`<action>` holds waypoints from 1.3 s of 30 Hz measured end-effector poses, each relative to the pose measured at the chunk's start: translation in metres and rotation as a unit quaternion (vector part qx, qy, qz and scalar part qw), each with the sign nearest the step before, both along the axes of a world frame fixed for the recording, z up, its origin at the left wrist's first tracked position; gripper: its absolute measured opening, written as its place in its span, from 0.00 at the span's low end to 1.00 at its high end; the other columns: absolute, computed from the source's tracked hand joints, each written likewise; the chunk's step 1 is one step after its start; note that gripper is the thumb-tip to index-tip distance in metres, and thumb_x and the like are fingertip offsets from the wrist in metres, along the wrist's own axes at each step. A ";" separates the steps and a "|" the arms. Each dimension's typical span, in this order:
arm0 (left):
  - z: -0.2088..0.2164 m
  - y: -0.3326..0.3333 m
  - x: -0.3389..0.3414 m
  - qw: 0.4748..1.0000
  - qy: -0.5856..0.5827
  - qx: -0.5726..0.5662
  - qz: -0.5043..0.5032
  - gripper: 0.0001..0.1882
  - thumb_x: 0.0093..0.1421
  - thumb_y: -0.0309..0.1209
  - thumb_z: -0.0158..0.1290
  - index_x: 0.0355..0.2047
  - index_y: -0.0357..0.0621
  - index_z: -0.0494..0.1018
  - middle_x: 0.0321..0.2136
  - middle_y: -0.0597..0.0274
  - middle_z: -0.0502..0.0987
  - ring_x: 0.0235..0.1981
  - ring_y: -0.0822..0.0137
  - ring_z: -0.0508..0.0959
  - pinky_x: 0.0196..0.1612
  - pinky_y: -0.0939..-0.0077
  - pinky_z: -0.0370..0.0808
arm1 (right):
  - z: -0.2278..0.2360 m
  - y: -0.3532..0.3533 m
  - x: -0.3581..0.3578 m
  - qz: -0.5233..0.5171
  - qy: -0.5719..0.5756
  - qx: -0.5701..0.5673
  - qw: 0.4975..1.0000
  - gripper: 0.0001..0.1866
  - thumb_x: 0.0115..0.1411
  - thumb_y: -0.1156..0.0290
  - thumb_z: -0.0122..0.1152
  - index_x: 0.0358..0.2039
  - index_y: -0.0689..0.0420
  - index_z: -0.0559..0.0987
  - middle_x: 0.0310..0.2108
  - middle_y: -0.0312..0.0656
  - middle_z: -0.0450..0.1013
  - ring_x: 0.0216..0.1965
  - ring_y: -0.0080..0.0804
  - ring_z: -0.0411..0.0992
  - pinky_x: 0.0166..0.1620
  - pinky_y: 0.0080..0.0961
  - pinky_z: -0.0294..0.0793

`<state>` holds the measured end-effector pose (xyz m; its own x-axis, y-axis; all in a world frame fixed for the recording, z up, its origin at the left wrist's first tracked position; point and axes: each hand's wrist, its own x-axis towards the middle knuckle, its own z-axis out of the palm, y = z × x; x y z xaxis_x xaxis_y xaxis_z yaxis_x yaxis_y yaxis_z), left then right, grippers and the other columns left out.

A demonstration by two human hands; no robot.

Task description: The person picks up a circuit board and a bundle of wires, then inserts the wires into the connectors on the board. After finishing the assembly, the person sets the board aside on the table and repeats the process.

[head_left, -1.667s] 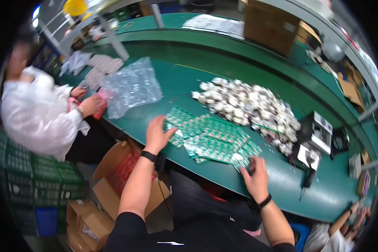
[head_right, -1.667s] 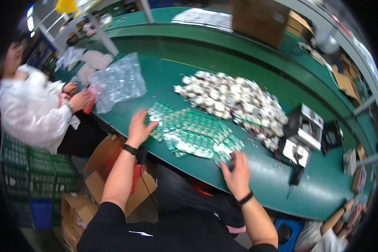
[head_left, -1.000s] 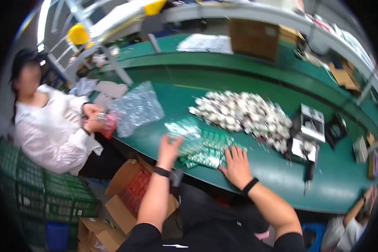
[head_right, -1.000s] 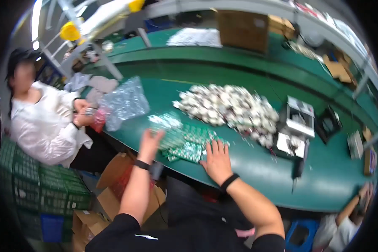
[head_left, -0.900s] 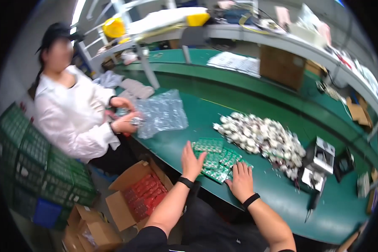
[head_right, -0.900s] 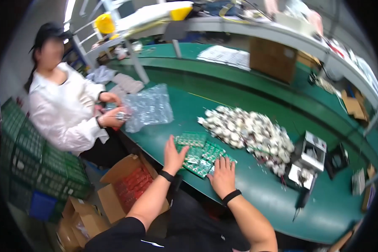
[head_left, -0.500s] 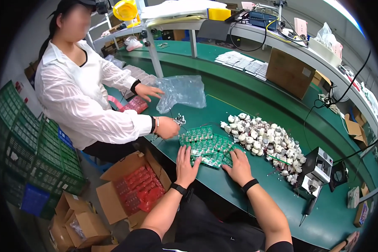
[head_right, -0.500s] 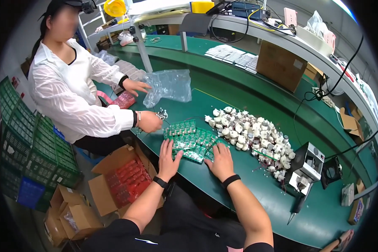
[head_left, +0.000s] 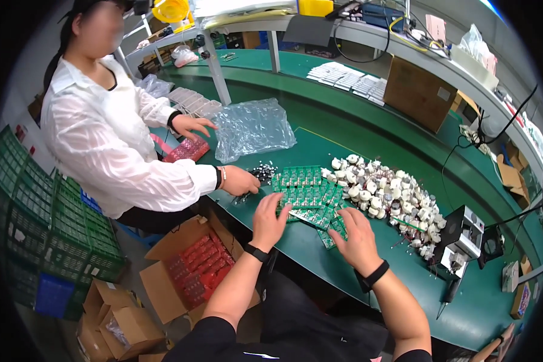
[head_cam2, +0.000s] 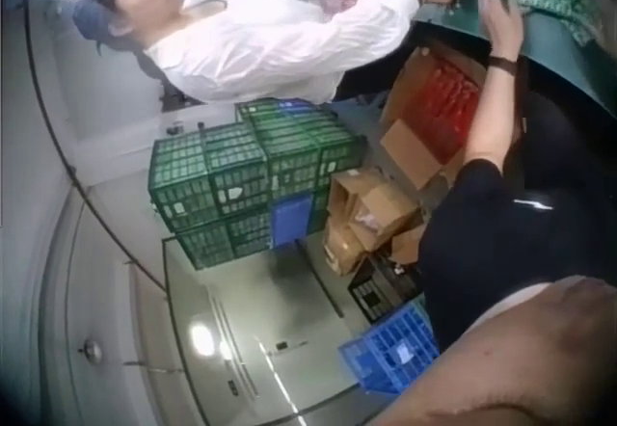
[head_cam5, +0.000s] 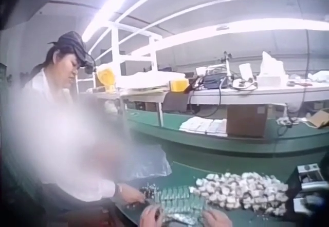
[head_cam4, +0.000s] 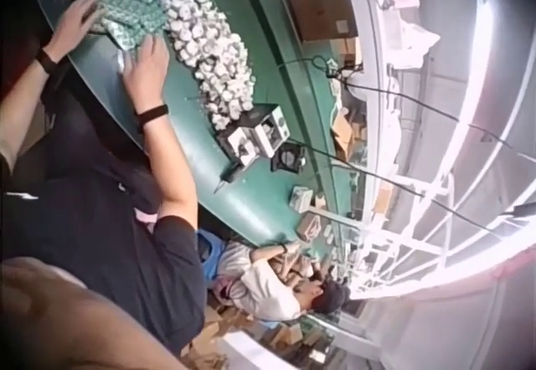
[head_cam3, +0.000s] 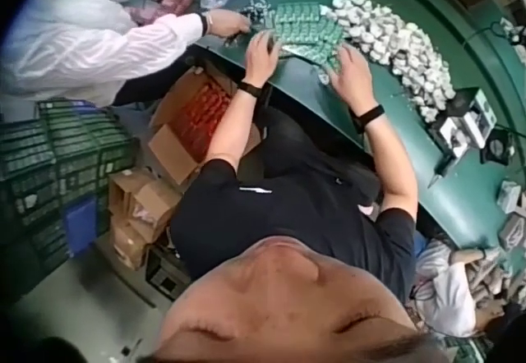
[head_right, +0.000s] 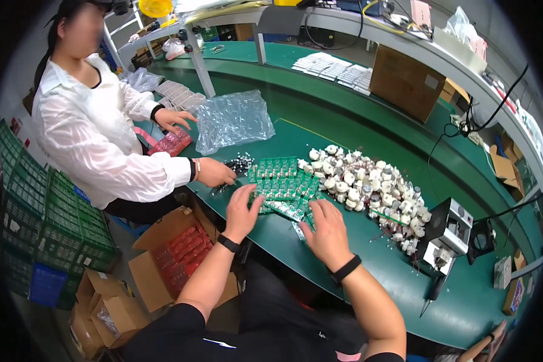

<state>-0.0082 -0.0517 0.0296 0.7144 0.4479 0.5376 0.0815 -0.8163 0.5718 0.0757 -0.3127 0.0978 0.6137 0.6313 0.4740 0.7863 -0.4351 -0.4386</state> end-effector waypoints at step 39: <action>0.003 0.131 0.016 0.949 0.197 0.163 0.184 0.27 0.61 0.37 0.65 0.59 0.43 0.75 0.57 0.49 0.79 0.60 0.46 0.76 0.61 0.54 0.74 | -0.047 -0.100 -0.045 0.014 0.179 -0.027 0.983 0.16 0.59 0.67 0.74 0.44 0.60 0.82 0.35 0.43 0.81 0.39 0.45 0.80 0.43 0.41 0.80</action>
